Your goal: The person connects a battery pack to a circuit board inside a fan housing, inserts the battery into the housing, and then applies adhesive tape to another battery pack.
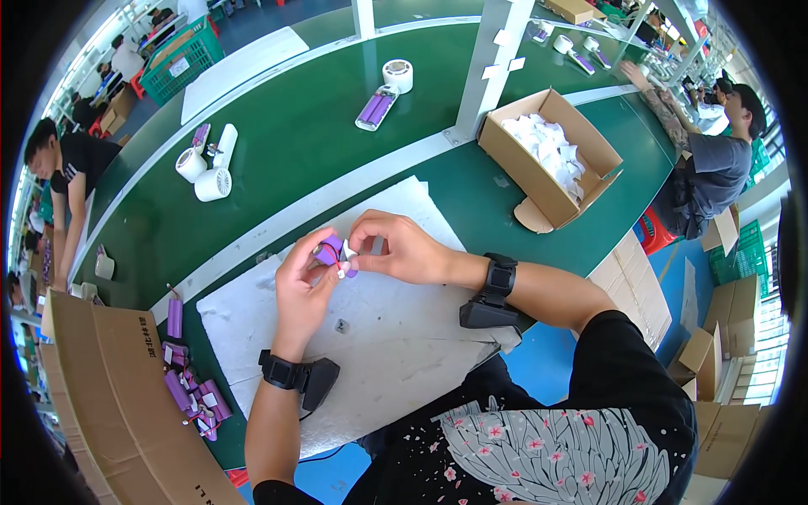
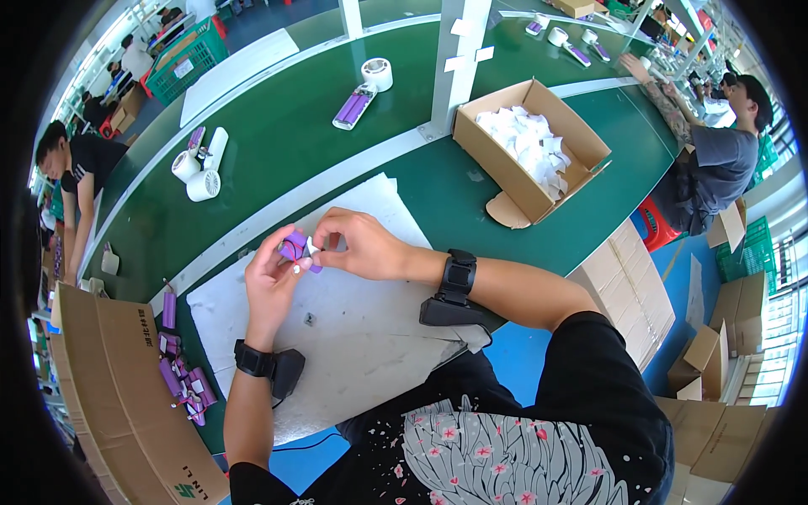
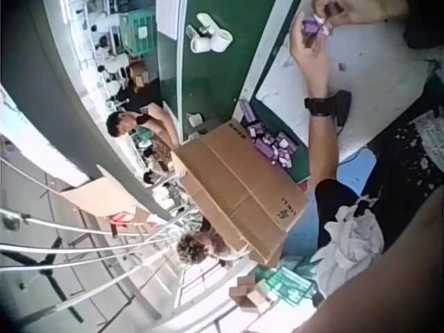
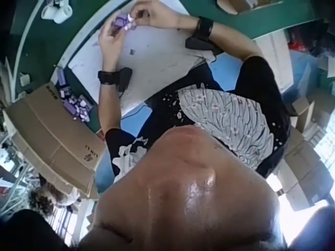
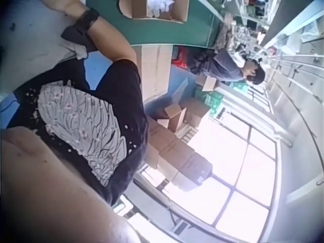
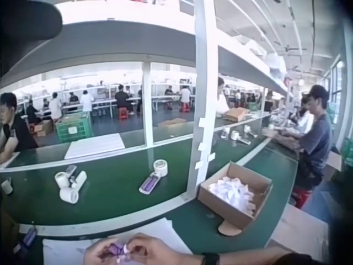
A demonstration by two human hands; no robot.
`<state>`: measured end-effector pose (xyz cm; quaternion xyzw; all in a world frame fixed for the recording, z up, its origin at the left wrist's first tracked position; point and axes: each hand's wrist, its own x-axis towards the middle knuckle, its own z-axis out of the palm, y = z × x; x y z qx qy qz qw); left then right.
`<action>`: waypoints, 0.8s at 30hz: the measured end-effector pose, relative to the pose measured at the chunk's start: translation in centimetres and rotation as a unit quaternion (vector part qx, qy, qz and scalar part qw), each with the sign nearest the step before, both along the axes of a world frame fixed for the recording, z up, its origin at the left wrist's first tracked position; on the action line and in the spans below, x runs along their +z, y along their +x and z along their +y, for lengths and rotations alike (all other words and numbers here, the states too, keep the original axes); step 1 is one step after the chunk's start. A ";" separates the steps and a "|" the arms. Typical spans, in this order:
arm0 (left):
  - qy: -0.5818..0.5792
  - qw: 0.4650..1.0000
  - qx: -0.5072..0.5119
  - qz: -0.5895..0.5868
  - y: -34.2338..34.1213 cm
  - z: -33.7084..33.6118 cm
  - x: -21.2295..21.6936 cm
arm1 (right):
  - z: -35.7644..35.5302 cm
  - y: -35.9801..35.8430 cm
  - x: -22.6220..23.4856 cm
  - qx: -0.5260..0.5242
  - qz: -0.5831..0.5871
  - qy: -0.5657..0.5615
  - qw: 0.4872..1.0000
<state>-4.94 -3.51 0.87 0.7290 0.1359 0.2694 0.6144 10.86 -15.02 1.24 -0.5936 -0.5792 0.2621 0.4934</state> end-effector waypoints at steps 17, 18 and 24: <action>-0.019 1.000 0.009 -0.006 0.0 0.0 0.2 | -0.2 0.3 0.0 -0.020 0.084 -0.014 0.996; -0.021 1.000 0.010 -0.009 0.1 0.0 0.1 | -0.2 0.3 -0.2 -0.020 0.086 -0.015 0.996; -0.029 1.000 0.009 -0.007 -0.2 0.1 0.0 | 0.0 0.4 -0.9 -0.044 0.152 0.012 0.987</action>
